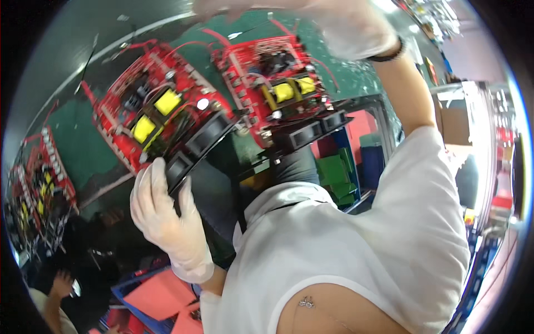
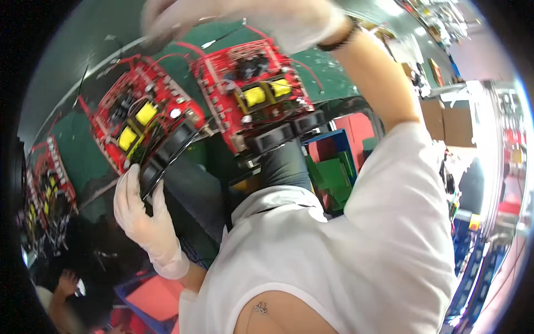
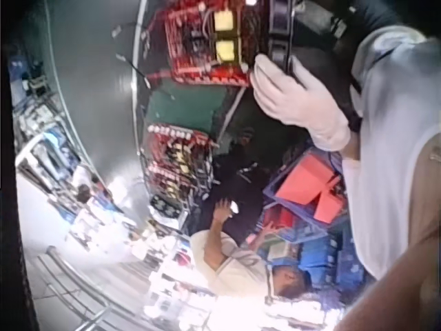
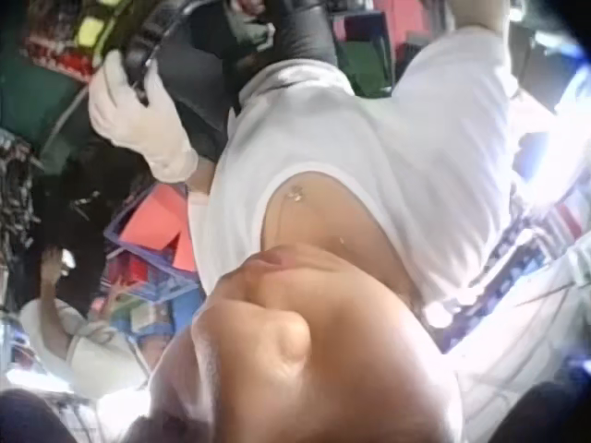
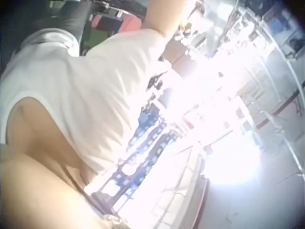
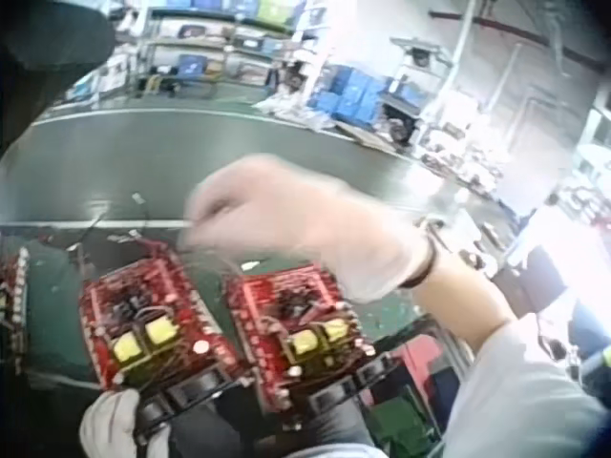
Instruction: The person is assembling electronic components on a red PCB, connecting wires and fans, and applying white thermal paste using a brush.
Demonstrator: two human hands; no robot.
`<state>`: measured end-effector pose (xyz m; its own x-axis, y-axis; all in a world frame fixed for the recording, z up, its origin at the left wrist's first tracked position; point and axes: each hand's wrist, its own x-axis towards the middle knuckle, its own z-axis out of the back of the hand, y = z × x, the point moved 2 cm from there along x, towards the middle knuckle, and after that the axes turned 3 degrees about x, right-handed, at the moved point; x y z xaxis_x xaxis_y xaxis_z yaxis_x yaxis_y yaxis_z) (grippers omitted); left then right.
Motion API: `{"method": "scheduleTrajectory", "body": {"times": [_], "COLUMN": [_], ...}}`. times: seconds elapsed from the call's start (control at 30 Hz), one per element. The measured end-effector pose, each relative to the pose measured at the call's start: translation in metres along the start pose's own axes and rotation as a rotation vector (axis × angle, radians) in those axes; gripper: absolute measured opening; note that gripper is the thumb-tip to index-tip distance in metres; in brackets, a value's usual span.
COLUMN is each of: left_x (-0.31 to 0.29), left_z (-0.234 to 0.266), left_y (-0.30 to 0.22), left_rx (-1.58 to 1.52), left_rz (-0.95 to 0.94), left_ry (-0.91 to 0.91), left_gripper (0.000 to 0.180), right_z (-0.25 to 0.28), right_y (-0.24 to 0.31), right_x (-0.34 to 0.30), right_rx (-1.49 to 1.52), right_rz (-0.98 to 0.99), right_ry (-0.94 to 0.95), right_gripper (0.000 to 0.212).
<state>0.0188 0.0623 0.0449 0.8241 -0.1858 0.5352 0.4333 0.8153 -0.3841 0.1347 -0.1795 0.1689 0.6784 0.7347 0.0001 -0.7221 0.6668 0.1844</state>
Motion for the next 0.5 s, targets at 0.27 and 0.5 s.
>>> {"method": "scheduleTrajectory", "body": {"times": [0.27,0.5], "left_x": [0.012,0.009], "left_z": [-0.026,-0.026], "left_y": [-0.037,-0.032], "left_rx": [-0.04,0.055], "left_rz": [-0.048,-0.043], "left_ry": [0.19,0.09], "left_gripper": [0.05,0.045], "right_z": [-0.039,-0.075], "right_y": [-0.172,-0.153], "right_x": [-0.385,-0.276], "right_rx": [-0.839,0.005], "right_rz": [-0.485,-1.123], "right_ry": [0.456,-0.247], "right_gripper": [0.02,0.036]}}
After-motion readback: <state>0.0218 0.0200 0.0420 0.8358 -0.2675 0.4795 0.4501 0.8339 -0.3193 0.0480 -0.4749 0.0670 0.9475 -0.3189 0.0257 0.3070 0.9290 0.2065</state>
